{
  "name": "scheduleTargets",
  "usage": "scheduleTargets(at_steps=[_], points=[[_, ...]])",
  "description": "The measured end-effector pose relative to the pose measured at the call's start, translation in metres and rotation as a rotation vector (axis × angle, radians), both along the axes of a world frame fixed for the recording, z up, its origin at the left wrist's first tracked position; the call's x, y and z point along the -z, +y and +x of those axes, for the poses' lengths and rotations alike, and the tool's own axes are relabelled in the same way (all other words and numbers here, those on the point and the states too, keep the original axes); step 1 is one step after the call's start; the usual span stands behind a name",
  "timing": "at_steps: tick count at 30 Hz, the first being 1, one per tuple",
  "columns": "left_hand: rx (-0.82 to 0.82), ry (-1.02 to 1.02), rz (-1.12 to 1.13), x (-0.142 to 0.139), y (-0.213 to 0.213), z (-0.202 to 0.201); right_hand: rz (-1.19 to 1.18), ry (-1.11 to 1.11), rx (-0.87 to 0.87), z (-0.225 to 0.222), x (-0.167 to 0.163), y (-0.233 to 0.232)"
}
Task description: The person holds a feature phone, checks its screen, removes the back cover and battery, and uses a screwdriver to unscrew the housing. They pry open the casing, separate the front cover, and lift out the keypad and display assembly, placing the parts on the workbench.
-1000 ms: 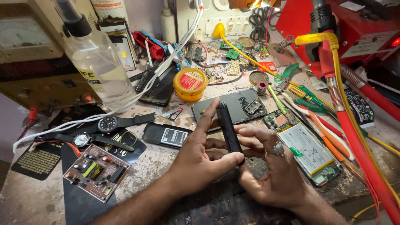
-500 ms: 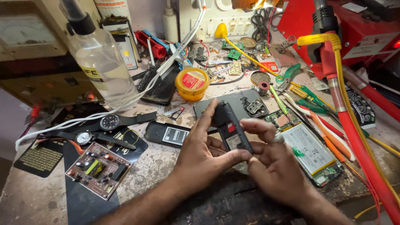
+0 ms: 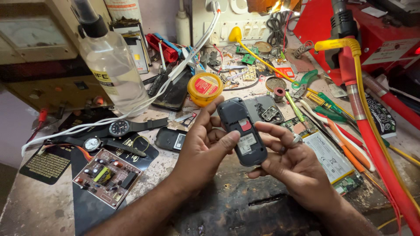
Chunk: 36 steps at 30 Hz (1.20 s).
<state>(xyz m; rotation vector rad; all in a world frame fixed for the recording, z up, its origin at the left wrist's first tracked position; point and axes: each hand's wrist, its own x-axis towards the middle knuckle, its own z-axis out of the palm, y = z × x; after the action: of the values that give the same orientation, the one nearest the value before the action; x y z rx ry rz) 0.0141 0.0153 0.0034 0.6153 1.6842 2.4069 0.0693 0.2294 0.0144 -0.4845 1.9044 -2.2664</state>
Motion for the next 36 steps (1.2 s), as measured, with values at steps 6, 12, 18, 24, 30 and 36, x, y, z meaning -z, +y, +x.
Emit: scheduleTargets(at_steps=[6, 12, 18, 24, 30, 36], points=[[0.256, -0.064, 0.199, 0.000, -0.002, 0.002, 0.289, 0.221, 0.160, 0.001, 0.003, -0.004], [0.372, -0.205, 0.206, -0.008, -0.007, 0.001, 0.730, 0.628, 0.406, 0.003, -0.004, -0.013], [0.168, -0.239, 0.095, -0.010, 0.004, 0.004, 0.980, 0.896, 0.454, 0.007, -0.012, -0.019], [0.162, -0.270, 0.150, -0.004, 0.010, 0.009, 1.150, 1.009, 0.391, 0.003, -0.009, -0.025], [0.117, -0.231, 0.166, -0.001, 0.013, 0.009, 1.187, 1.030, 0.415, 0.007, -0.007, -0.029], [0.094, -0.188, 0.157, -0.002, 0.013, 0.010, 1.163, 1.013, 0.412, 0.007, -0.007, -0.029]])
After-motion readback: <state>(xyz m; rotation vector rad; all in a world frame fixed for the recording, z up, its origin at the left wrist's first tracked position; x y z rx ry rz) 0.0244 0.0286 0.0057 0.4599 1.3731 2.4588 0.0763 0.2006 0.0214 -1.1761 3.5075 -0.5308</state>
